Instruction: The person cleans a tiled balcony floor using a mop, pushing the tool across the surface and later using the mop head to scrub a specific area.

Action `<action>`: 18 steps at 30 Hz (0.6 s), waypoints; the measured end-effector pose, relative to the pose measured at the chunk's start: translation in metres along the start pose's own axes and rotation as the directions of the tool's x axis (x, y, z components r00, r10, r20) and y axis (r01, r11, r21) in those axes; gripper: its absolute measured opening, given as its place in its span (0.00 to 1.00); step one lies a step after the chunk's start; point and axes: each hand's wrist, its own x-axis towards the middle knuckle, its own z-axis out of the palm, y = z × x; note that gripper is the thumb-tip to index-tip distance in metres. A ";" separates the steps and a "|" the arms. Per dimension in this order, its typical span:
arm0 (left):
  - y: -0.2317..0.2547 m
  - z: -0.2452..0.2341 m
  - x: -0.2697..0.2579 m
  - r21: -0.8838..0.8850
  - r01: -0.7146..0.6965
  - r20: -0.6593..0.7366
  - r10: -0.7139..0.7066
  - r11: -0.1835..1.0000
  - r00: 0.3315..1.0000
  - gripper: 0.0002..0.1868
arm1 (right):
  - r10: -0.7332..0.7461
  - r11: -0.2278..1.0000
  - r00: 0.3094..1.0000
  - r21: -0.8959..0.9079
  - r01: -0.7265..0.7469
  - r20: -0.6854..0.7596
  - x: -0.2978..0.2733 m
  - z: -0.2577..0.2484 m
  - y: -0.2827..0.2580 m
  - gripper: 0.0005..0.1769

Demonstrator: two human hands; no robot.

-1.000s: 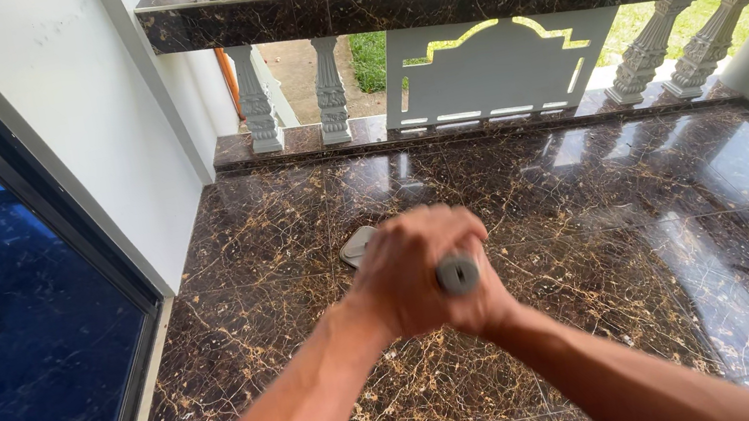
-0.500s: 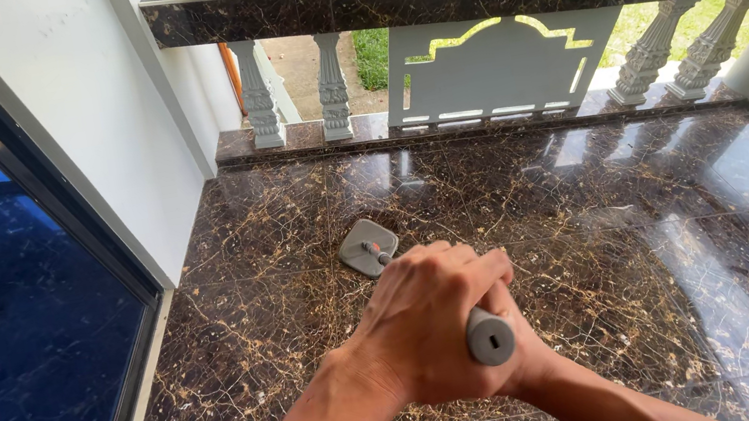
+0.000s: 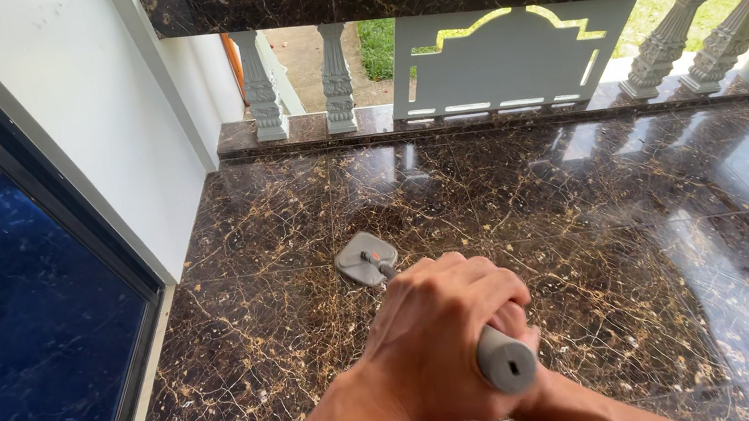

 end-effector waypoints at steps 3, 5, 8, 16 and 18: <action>-0.034 0.011 -0.003 0.030 0.005 0.034 -0.006 1.000 0.999 0.11 | 0.071 0.599 0.965 -0.784 0.162 0.253 0.011 -0.031 -0.006 0.14; -0.062 0.017 0.000 0.039 -0.003 0.012 0.003 0.999 1.000 0.11 | -0.120 0.556 0.768 -0.598 0.577 0.630 0.025 -0.044 -0.005 0.14; -0.093 0.020 -0.001 0.060 -0.033 -0.058 0.036 0.998 0.998 0.10 | 0.139 0.517 0.869 -0.783 0.346 0.476 0.044 -0.067 0.004 0.25; -0.088 0.019 -0.025 0.159 0.129 0.086 -0.144 0.979 0.986 0.04 | 0.186 0.464 0.836 -0.796 0.389 0.517 0.034 -0.109 0.060 0.21; -0.079 0.021 -0.029 0.138 0.046 0.021 -0.050 0.989 0.999 0.05 | 0.166 0.511 0.851 -0.781 0.358 0.498 0.022 -0.106 0.054 0.22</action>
